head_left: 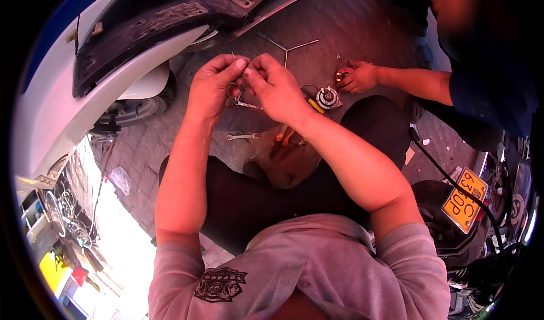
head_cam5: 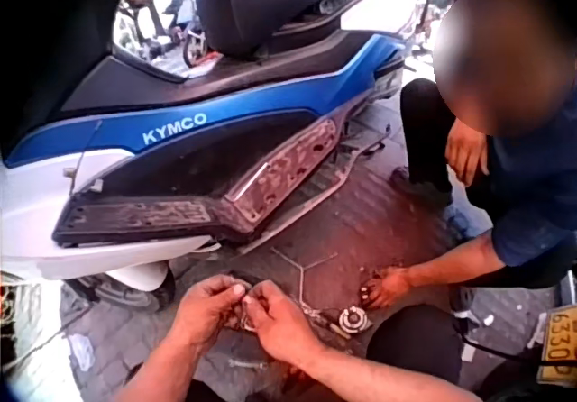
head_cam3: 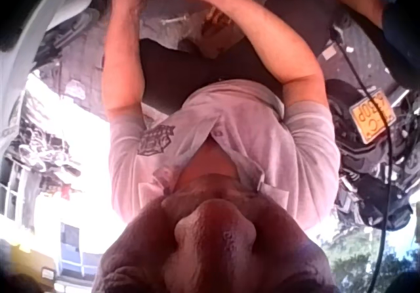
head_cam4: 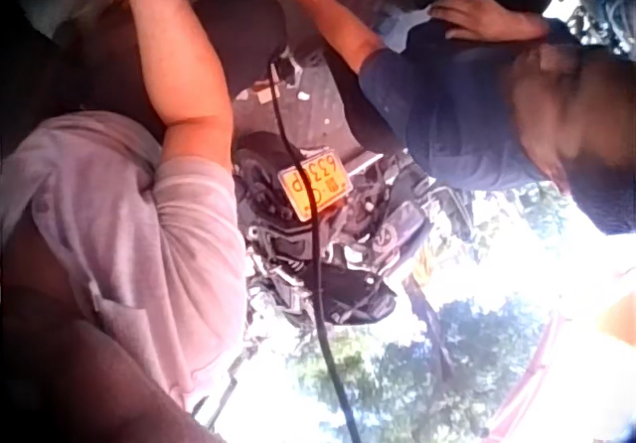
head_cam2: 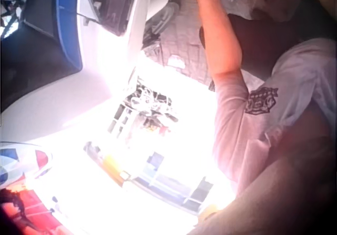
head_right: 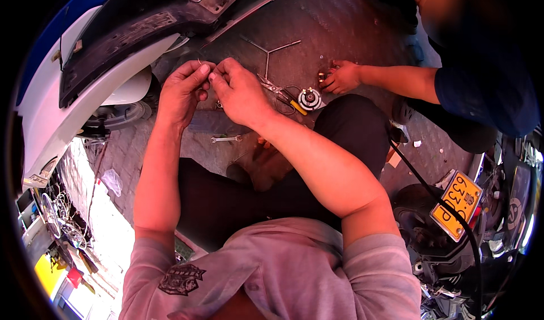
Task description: The person works on the electrical wires behind a motorcycle panel, using their hands and a screwdriver to manage the wiring and reattach a component.
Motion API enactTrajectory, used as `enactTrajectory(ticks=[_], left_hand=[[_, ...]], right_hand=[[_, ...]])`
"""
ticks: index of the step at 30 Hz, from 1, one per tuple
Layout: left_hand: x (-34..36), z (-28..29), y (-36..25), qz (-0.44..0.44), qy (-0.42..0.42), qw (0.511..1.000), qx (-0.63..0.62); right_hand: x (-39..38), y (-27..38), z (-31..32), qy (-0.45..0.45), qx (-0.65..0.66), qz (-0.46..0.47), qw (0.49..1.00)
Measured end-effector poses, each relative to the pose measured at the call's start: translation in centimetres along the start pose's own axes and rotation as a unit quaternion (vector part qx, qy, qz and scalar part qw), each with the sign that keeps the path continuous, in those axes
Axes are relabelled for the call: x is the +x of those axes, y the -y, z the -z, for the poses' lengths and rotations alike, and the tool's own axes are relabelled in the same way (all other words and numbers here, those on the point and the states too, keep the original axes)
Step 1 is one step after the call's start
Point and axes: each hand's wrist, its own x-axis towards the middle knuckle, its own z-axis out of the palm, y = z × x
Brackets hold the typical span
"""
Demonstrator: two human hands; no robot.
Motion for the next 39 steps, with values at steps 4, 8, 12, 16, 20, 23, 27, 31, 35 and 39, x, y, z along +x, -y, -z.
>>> enactTrajectory(ticks=[4, 8, 12, 16, 20, 23, 27, 31, 35, 39], left_hand=[[0.4, -0.1, -0.1, -0.023, -0.028, 0.999, -0.035], [0.1, 0.6, -0.3, -0.035, -0.053, 0.994, -0.085], [-0.2, 1.3, -0.9, -0.067, -0.067, 0.989, -0.117], [-0.2, 0.8, -1.3, -0.09, -0.092, 0.985, -0.114], [-0.4, 0.3, -1.9, -0.105, -0.111, 0.978, -0.14], [-0.5, 0.0, -2.4, -0.112, -0.1, 0.976, -0.157], [0.0, 2.1, -4.2, -0.167, -0.094, 0.959, -0.207], [-0.3, 0.6, -4.5, -0.136, -0.147, 0.978, -0.061], [-0.2, -2.1, -3.8, -0.083, -0.086, 0.993, 0.01], [0.3, -1.7, -1.9, -0.091, -0.029, 0.995, 0.03]], right_hand=[[0.7, 0.5, 0.4, 0.02, 0.006, 0.007, 1.0], [0.1, 1.3, -0.2, 0.051, 0.009, -0.029, 0.998], [-0.2, 0.6, -1.4, 0.067, -0.022, 0.019, 0.997], [-0.2, 0.1, -1.3, 0.072, -0.051, 0.066, 0.994], [-0.2, 1.5, -0.8, 0.095, -0.035, 0.038, 0.994], [-0.3, 1.7, -0.3, 0.09, -0.04, 0.059, 0.993], [-0.9, 0.0, -0.4, 0.075, -0.032, 0.088, 0.993], [-1.1, 0.4, 0.4, 0.048, 0.047, 0.048, 0.997], [-0.1, -0.4, 1.6, 0.001, 0.046, 0.07, 0.996], [0.6, -0.6, 0.4, -0.021, 0.029, 0.113, 0.993]])
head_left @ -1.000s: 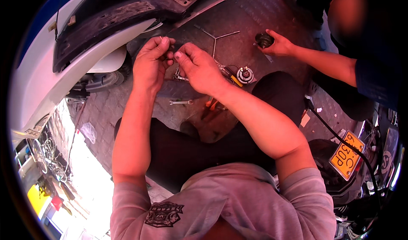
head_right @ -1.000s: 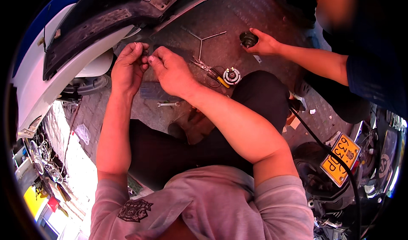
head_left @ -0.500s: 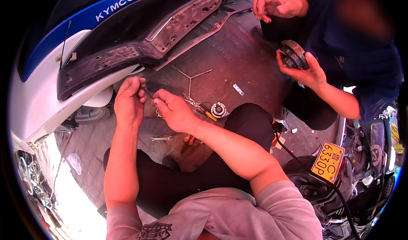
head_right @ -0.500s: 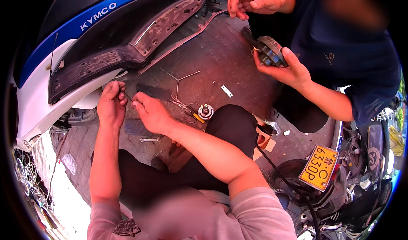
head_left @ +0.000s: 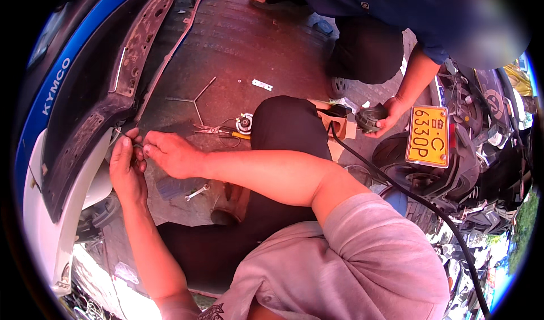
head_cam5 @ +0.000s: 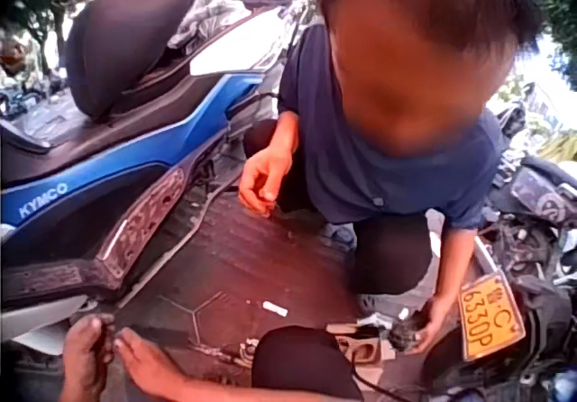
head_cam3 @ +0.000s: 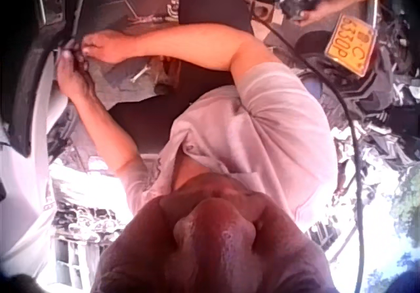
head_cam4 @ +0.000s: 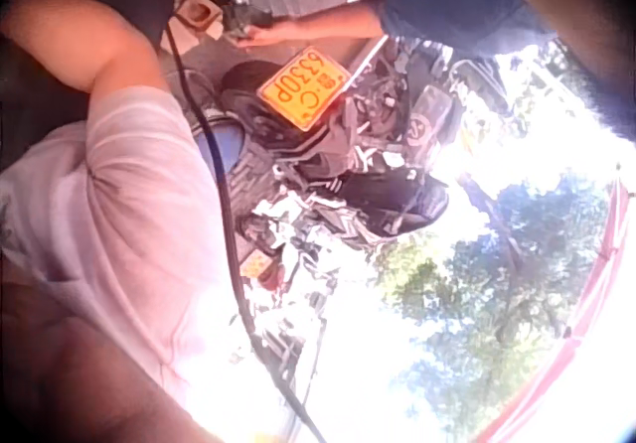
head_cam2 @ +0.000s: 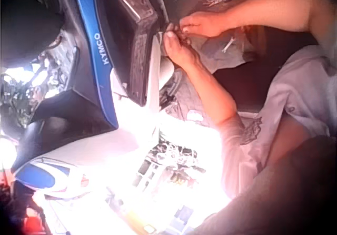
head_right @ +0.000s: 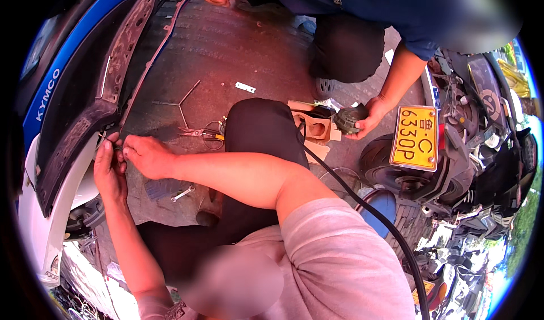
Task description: The person works on the electrical wires behind a motorcycle panel, using their hands and a screwdriver to manage the wiring and reattach a component.
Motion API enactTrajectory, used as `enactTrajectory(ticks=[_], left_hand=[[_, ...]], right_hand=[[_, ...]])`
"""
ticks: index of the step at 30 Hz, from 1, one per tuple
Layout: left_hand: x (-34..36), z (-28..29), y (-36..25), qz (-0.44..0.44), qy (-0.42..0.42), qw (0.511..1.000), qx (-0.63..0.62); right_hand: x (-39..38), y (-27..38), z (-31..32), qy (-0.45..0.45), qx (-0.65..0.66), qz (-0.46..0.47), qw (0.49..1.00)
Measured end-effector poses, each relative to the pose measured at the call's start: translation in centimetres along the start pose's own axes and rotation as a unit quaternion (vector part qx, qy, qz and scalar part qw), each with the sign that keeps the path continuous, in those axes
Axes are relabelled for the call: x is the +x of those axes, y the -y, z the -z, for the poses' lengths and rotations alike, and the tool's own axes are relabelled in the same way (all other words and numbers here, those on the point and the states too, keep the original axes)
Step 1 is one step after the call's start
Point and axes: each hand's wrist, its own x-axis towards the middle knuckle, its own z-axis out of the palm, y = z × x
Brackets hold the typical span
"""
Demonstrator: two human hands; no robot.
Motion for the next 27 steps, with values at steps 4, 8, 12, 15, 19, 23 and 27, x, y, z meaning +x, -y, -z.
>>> enactTrajectory(ticks=[4, 8, 12, 15, 19, 23, 27], left_hand=[[1.1, 2.6, 1.3, -0.017, -0.017, 0.999, -0.034], [1.7, 4.7, 1.5, -0.022, -0.056, 0.996, -0.065], [1.7, 4.0, 0.3, -0.036, -0.055, 0.996, -0.063], [1.4, 2.3, -0.5, -0.041, -0.054, 0.997, -0.02], [0.8, 1.4, -1.3, -0.06, -0.03, 0.997, 0.03], [0.3, 1.8, -1.7, -0.07, -0.03, 0.997, -0.026], [-0.4, 0.6, -2.4, -0.065, -0.037, 0.993, -0.09]], right_hand=[[-0.8, 1.2, -1.0, 0.021, -0.042, -0.035, 0.998], [-0.7, 2.1, -1.5, 0.054, -0.039, -0.046, 0.997], [-0.8, 2.9, -0.6, 0.084, -0.007, -0.067, 0.994], [-0.2, 1.3, -0.8, 0.041, -0.029, -0.03, 0.998], [0.2, 2.4, 0.2, 0.085, -0.038, -0.068, 0.993], [0.4, 3.0, -0.1, 0.102, -0.032, -0.052, 0.993], [0.5, 3.0, 0.2, 0.12, -0.013, -0.029, 0.992]])
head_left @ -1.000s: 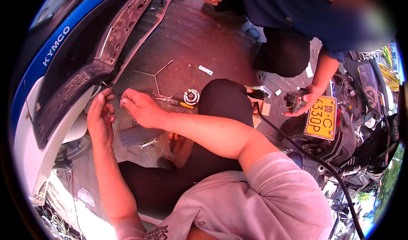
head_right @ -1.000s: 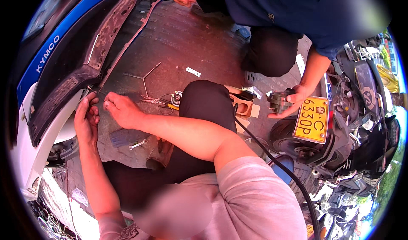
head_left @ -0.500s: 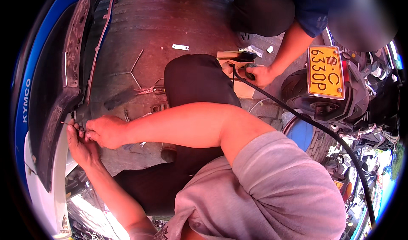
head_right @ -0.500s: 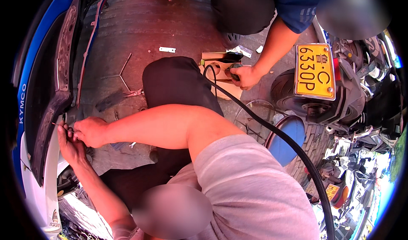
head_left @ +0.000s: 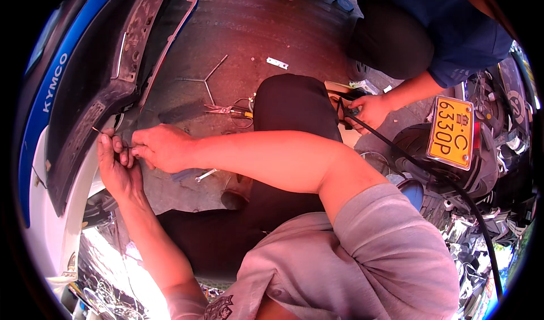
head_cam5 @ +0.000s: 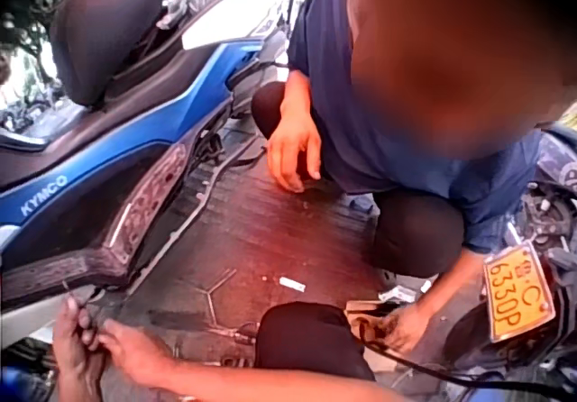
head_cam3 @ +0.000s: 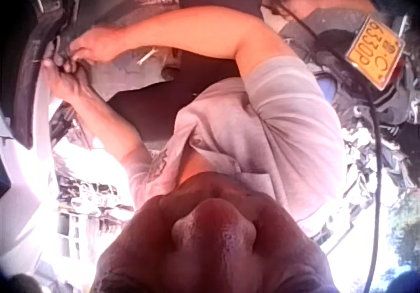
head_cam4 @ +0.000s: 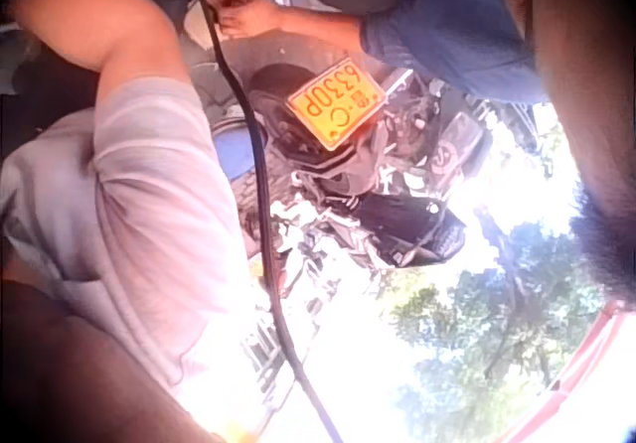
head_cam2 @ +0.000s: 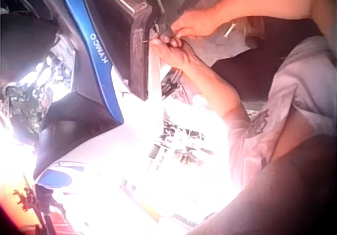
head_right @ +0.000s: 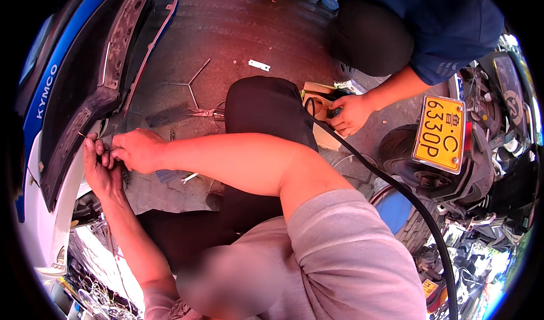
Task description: The person works on the electrical wires behind a motorcycle panel, using their hands and a screwdriver to manage the wiring and reattach a component.
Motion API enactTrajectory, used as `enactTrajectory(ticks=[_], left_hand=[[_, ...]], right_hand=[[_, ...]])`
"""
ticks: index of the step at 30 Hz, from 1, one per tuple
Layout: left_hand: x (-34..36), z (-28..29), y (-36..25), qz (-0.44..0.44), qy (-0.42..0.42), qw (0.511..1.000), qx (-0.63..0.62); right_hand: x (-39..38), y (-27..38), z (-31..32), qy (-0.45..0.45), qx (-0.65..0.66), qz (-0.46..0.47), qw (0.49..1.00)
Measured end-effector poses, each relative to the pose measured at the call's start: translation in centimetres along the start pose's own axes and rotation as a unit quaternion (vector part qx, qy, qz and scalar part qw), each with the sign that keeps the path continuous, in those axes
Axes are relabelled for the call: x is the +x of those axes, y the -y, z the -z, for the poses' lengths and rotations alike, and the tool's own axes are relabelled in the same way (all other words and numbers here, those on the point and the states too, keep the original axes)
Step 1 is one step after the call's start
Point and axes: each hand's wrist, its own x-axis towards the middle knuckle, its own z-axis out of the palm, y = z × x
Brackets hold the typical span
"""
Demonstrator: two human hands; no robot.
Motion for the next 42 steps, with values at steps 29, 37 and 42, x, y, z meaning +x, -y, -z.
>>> enactTrajectory(ticks=[29, 37, 42], left_hand=[[-0.2, 2.2, 0.0, -0.01, 0.023, 0.992, 0.126], [-0.8, -0.7, -1.9, 0.012, 0.02, 0.996, 0.086], [-1.5, -0.6, -2.2, 0.002, -0.011, 0.995, 0.102]], right_hand=[[-0.4, -3.0, -0.2, -0.015, -0.179, -0.011, 0.984], [0.3, -0.7, 1.1, -0.011, -0.201, -0.003, 0.98], [0.4, -1.2, 0.3, 0.013, -0.166, -0.027, 0.986]])
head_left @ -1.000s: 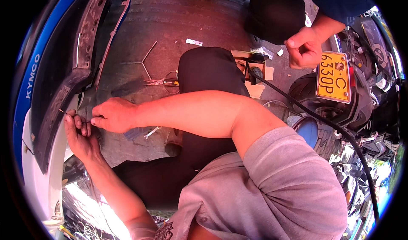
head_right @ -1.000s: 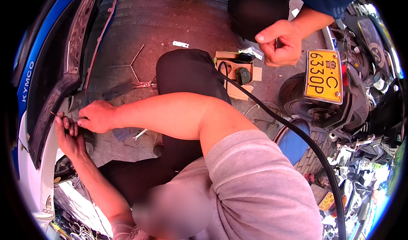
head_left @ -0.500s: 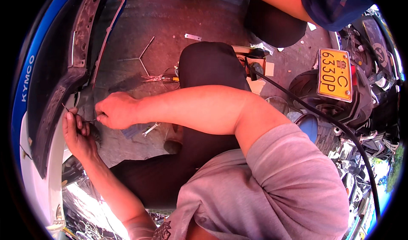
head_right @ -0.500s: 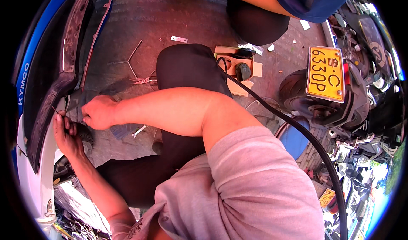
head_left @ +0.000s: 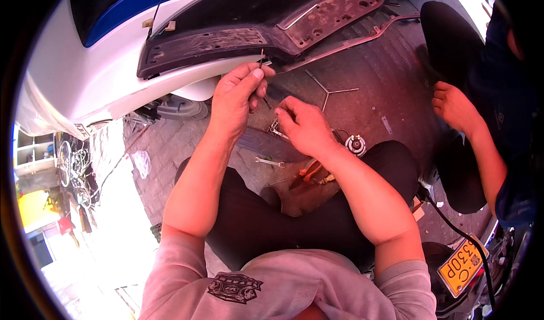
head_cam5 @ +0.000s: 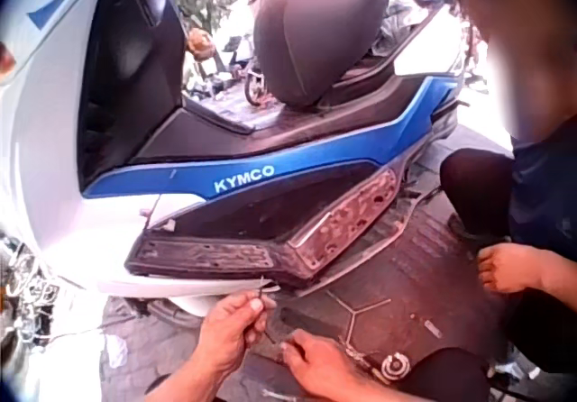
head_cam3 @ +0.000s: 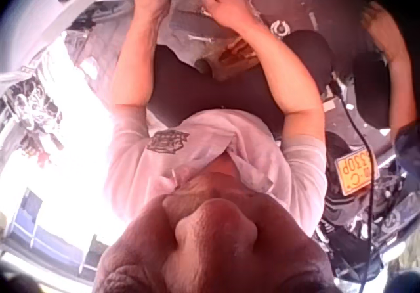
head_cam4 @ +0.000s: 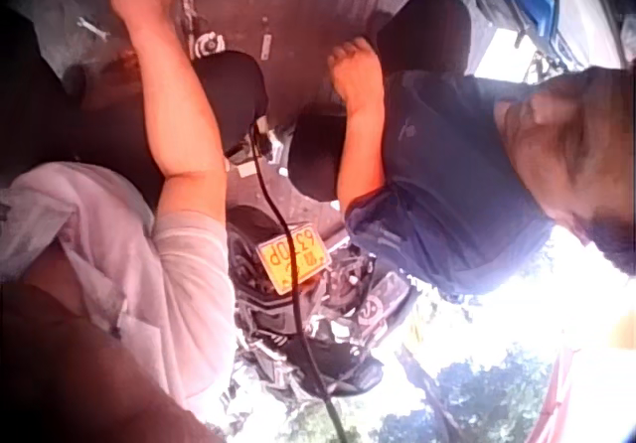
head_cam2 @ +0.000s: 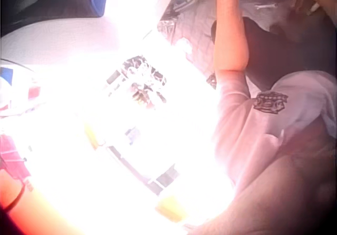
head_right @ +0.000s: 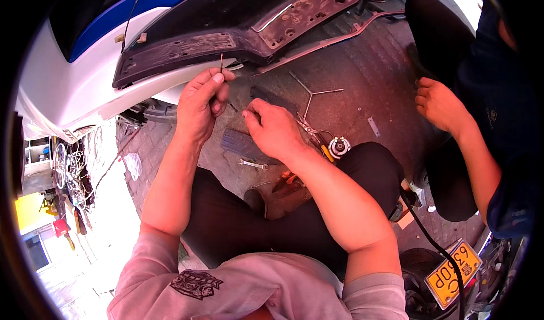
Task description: The person works on the electrical wires behind a motorcycle panel, using their hands and a screwdriver to manage the wiring and reattach a component.
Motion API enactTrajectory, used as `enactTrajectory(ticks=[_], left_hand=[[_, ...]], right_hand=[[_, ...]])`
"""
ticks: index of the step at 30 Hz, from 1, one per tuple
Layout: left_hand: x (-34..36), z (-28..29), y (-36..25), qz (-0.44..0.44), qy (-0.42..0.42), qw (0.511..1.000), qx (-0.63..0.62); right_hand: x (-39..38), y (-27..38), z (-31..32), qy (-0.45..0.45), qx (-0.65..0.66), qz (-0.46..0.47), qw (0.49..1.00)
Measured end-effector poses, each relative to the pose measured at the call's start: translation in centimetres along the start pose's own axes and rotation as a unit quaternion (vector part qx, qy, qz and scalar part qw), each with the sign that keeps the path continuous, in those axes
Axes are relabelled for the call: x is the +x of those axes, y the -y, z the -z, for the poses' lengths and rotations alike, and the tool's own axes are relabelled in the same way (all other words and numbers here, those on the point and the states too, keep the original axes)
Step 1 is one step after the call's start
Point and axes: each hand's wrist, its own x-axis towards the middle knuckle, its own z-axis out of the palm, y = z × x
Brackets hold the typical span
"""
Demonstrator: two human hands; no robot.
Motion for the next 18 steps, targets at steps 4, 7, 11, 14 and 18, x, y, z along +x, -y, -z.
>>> enactTrajectory(ticks=[4, 7, 11, 14, 18], left_hand=[[-1.0, 0.9, -0.5, -0.016, -0.01, 1.0, 0.001], [-1.5, 1.0, -0.7, -0.014, -0.007, 1.0, -0.004], [-1.8, 1.3, -1.5, -0.035, 0.01, 0.999, 0.012], [-1.3, 0.9, -1.4, -0.053, 0.011, 0.998, 0.019], [-1.1, 2.4, 0.2, -0.055, 0.002, 0.998, 0.017]], right_hand=[[0.1, 0.7, -0.4, 0.013, -0.03, -0.006, 0.999], [0.1, -0.7, -0.7, 0.0, 0.031, -0.011, 0.999], [0.5, 0.2, -0.4, -0.069, 0.044, 0.035, 0.996], [1.1, -0.1, 0.9, -0.08, 0.032, 0.014, 0.996], [1.0, -4.9, 0.6, -0.047, -0.162, -0.078, 0.983]])
